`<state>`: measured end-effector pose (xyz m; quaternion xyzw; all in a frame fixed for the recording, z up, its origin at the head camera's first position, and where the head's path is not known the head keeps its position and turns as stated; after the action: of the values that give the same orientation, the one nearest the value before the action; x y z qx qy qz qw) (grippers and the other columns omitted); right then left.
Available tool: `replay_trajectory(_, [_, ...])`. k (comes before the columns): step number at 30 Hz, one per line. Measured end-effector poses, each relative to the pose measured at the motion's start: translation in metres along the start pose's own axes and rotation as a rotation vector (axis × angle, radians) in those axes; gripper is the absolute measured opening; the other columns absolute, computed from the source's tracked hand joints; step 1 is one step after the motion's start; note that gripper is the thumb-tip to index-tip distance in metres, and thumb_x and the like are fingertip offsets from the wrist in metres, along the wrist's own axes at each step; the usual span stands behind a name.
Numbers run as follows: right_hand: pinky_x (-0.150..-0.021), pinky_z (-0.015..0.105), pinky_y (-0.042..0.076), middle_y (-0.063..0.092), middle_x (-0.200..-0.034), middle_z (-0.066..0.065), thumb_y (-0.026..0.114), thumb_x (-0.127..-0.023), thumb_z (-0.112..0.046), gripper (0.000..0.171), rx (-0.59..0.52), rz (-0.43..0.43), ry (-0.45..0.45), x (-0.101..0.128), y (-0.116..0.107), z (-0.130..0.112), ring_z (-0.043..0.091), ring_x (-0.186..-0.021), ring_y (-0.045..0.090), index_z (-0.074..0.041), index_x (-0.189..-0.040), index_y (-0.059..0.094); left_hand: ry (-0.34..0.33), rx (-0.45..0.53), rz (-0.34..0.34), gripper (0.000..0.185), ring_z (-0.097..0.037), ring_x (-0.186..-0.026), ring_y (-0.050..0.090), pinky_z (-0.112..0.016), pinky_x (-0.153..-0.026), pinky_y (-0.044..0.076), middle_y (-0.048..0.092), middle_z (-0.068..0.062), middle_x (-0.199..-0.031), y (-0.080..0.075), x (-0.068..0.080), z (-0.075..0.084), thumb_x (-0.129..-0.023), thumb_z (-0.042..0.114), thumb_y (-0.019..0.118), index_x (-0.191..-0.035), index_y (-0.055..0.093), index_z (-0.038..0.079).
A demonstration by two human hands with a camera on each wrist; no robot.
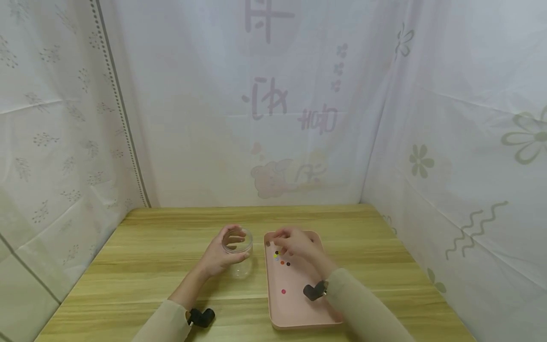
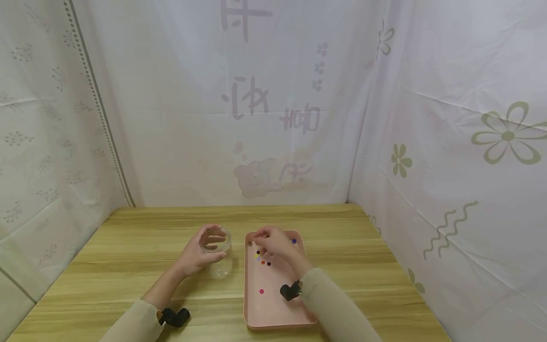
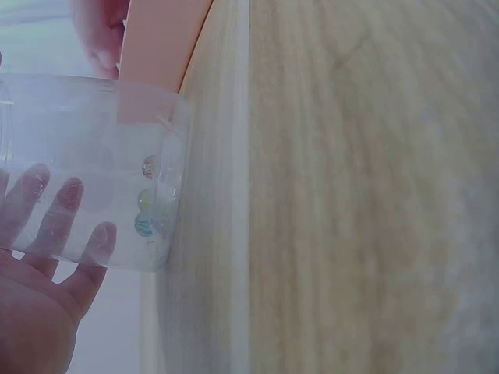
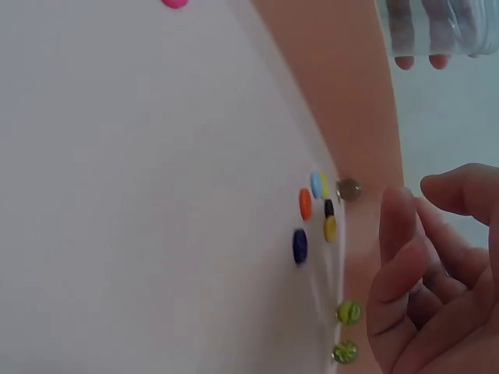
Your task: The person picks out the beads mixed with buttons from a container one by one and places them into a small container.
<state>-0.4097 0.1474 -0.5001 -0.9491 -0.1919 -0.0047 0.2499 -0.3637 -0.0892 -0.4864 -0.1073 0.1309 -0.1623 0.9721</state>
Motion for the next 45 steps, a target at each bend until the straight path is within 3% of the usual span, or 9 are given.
replay_trajectory(7, [-0.063,0.03,0.052,0.07,-0.107,0.019,0.062,-0.111,-0.018,0.029,-0.1,-0.065,0.003,-0.001,0.018,0.006,0.02,-0.068,0.061,-0.005,-0.136,0.07,0.002,0.015,-0.002,0.082,-0.041,-0.142,0.058,-0.065,-0.12,0.046,0.061,-0.018,-0.152,0.002,0.0,0.001,-0.092,0.017,0.09,-0.157,0.041,0.01])
replay_trajectory(16, [-0.056,0.026,0.044,0.065,-0.083,0.005,0.061,-0.105,-0.012,0.037,-0.05,-0.028,0.022,-0.003,0.024,0.016,0.015,-0.063,0.054,-0.008,-0.14,0.069,0.006,0.009,-0.006,0.085,-0.043,-0.141,0.058,-0.066,-0.12,0.045,0.06,-0.021,-0.153,0.003,0.0,0.002,-0.092,0.016,0.09,-0.159,0.039,0.005])
replay_trajectory(22, [-0.054,0.025,0.042,0.068,-0.09,0.009,0.061,-0.105,-0.011,0.04,-0.03,-0.037,-0.007,-0.006,0.027,0.016,0.014,-0.061,0.051,-0.011,-0.144,0.068,0.016,0.015,-0.009,0.084,-0.044,-0.141,0.057,-0.068,-0.121,0.044,0.059,-0.022,-0.153,0.002,-0.001,0.003,-0.092,0.016,0.09,-0.159,0.039,0.007])
replay_trajectory(26, [-0.056,0.025,0.042,0.074,-0.123,0.007,0.06,-0.104,-0.008,0.033,-0.011,-0.048,-0.042,-0.006,0.028,0.015,0.012,-0.062,0.05,-0.01,-0.133,0.075,0.009,0.01,-0.011,0.084,-0.046,-0.14,0.059,-0.066,-0.12,0.046,0.058,-0.021,-0.153,0.001,0.0,0.003,-0.093,0.016,0.089,-0.159,0.039,0.006])
replay_trajectory(28, [-0.057,0.024,0.044,0.074,-0.127,0.007,0.063,-0.102,-0.007,0.028,0.002,-0.043,-0.044,-0.006,0.027,0.017,0.011,-0.063,0.052,-0.011,-0.126,0.077,0.004,0.012,-0.009,0.084,-0.047,-0.139,0.06,-0.065,-0.12,0.046,0.059,-0.022,-0.153,0.001,0.0,0.002,-0.093,0.015,0.089,-0.159,0.039,0.006])
replay_trajectory(35, [-0.057,0.026,0.048,0.073,-0.096,0.002,0.073,-0.102,-0.01,0.02,0.034,-0.027,-0.022,-0.007,0.028,0.022,0.013,-0.065,0.058,-0.013,-0.121,0.077,0.012,0.01,-0.014,0.079,-0.049,-0.138,0.06,-0.067,-0.119,0.046,0.058,-0.024,-0.152,0.001,0.001,0.001,-0.094,0.013,0.087,-0.157,0.04,0.007])
replay_trajectory(45, [-0.061,0.027,0.048,0.076,-0.117,0.003,0.073,-0.101,-0.01,0.021,0.064,-0.042,-0.063,-0.003,0.029,0.016,0.013,-0.068,0.054,-0.016,-0.119,0.081,0.015,0.007,-0.017,0.079,-0.048,-0.139,0.06,-0.068,-0.119,0.046,0.057,-0.027,-0.153,0.002,0.001,0.002,-0.094,0.014,0.087,-0.157,0.04,0.006])
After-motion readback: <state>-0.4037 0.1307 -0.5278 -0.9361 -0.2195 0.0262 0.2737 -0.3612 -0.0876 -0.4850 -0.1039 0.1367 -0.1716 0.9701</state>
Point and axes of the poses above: each hand's wrist, its own x-axis away from the middle knuckle, its own y-axis out of the palm, z = x × y, the point moved 9 cm from there along -x, towards the middle knuckle
